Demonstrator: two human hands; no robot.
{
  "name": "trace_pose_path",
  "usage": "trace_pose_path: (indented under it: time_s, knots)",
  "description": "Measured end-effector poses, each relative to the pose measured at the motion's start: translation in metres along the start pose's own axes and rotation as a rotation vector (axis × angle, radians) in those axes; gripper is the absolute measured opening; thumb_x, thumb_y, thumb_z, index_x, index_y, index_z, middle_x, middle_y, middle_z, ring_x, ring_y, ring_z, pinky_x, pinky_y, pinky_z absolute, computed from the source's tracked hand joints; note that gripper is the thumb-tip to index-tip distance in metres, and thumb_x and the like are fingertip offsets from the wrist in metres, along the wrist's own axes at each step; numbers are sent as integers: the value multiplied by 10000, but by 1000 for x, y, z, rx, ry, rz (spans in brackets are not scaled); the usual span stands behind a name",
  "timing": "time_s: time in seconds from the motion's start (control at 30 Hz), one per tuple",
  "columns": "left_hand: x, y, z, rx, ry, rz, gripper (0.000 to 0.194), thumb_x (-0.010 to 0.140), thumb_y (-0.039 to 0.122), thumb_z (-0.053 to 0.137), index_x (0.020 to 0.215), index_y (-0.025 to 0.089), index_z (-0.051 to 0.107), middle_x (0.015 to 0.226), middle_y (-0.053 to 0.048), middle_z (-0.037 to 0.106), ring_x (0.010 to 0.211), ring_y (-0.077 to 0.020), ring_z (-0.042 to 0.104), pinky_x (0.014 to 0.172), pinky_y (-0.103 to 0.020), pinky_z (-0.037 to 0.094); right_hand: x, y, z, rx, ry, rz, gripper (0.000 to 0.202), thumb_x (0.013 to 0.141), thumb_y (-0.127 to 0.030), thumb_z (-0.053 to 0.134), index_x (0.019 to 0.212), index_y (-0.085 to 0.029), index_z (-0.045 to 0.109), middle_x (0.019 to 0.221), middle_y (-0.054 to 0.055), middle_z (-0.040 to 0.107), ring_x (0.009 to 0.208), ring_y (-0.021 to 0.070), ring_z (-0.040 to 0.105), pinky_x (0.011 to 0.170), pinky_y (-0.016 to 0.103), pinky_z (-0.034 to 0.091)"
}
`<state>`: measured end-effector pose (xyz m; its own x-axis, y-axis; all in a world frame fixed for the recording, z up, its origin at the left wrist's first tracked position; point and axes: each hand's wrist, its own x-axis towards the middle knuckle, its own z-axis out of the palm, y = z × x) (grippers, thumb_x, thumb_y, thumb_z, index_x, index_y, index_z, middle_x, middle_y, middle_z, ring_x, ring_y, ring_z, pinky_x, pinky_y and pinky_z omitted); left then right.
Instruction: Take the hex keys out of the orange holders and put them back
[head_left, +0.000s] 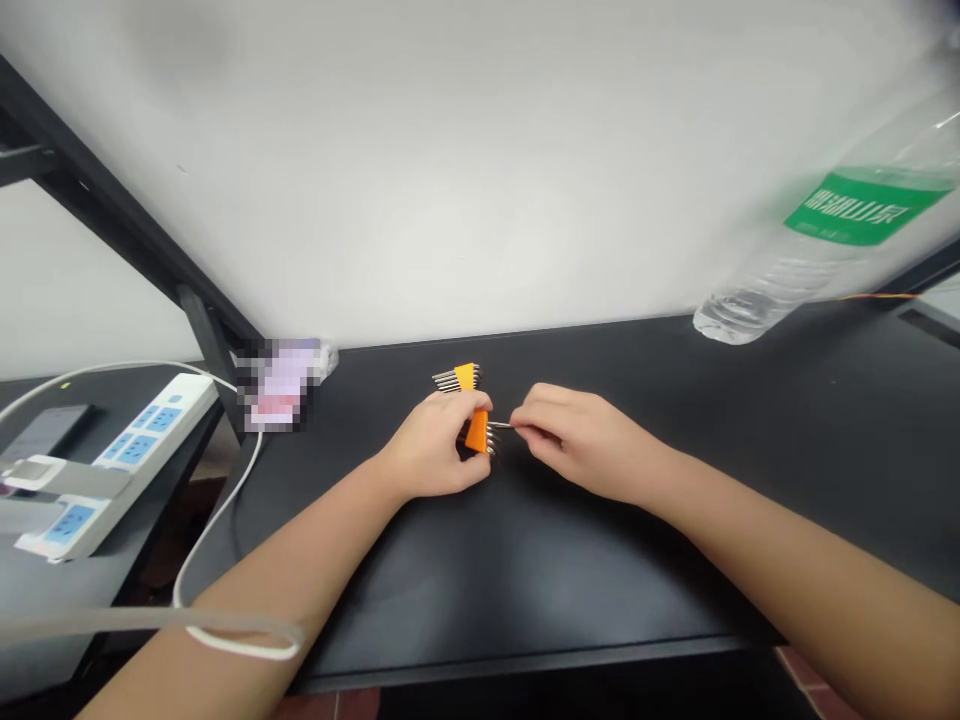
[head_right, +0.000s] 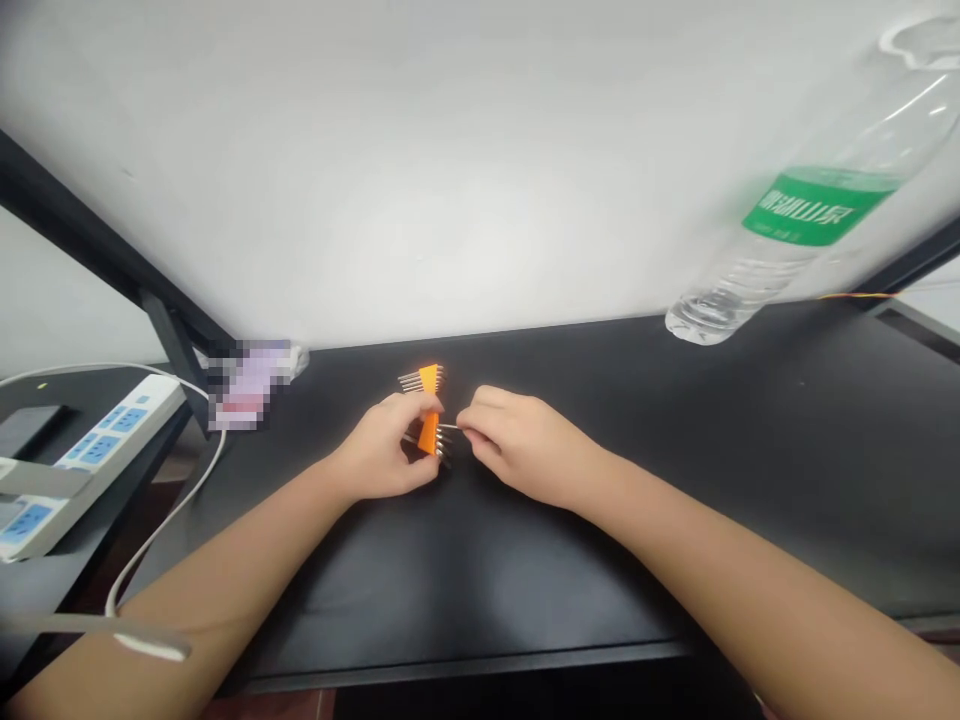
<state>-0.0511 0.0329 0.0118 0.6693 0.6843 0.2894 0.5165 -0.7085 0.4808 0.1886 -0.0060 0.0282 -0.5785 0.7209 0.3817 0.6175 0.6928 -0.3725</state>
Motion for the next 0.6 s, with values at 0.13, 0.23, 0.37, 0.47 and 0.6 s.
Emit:
trace_pose_path:
  time_s: [0.13, 0.23, 0.37, 0.47, 0.6]
  knots:
    - [1, 1, -1, 12, -12, 3, 435, 711, 218, 659, 1130, 224, 542, 957, -21, 678, 882, -221, 652, 898, -380, 534, 0, -1, 0, -24, 8, -23, 202, 994, -159, 503, 1040, -191, 696, 946, 83, 642, 780, 177, 601, 695, 312, 500]
    - [1, 1, -2, 22, -20, 7, 426, 715, 230, 666, 1122, 222, 541, 949, -18, 681, 855, -216, 638, 890, -379, 525, 0, -5, -1, 60, 2, -32, 205, 1007, -173, 509, 1051, -194, 708, 972, 83, 655, 812, 176, 614, 716, 311, 506]
    - [2, 0, -2, -12, -48, 41, 393, 715, 237, 667, 1088, 225, 543, 939, -9, 669, 845, -204, 618, 874, -364, 509, 2, -9, -6, 254, 13, -7, 137, 988, -205, 590, 1019, -207, 724, 952, 56, 683, 822, 161, 629, 754, 298, 507]
    - [2, 1, -2, -59, -83, 89, 367, 722, 239, 670, 1070, 226, 552, 933, -7, 654, 844, -195, 601, 872, -355, 495, 4, -8, -7, 343, 2, 48, 97, 966, -227, 637, 983, -219, 732, 930, 37, 689, 798, 148, 622, 736, 284, 494]
    - [2, 2, -1, -88, -61, 131, 358, 739, 240, 674, 1076, 220, 558, 937, -16, 646, 865, -198, 591, 901, -367, 480, 6, -4, 1, 499, -44, 222, 74, 904, -281, 713, 897, -210, 693, 804, -6, 650, 682, 123, 564, 630, 260, 449]
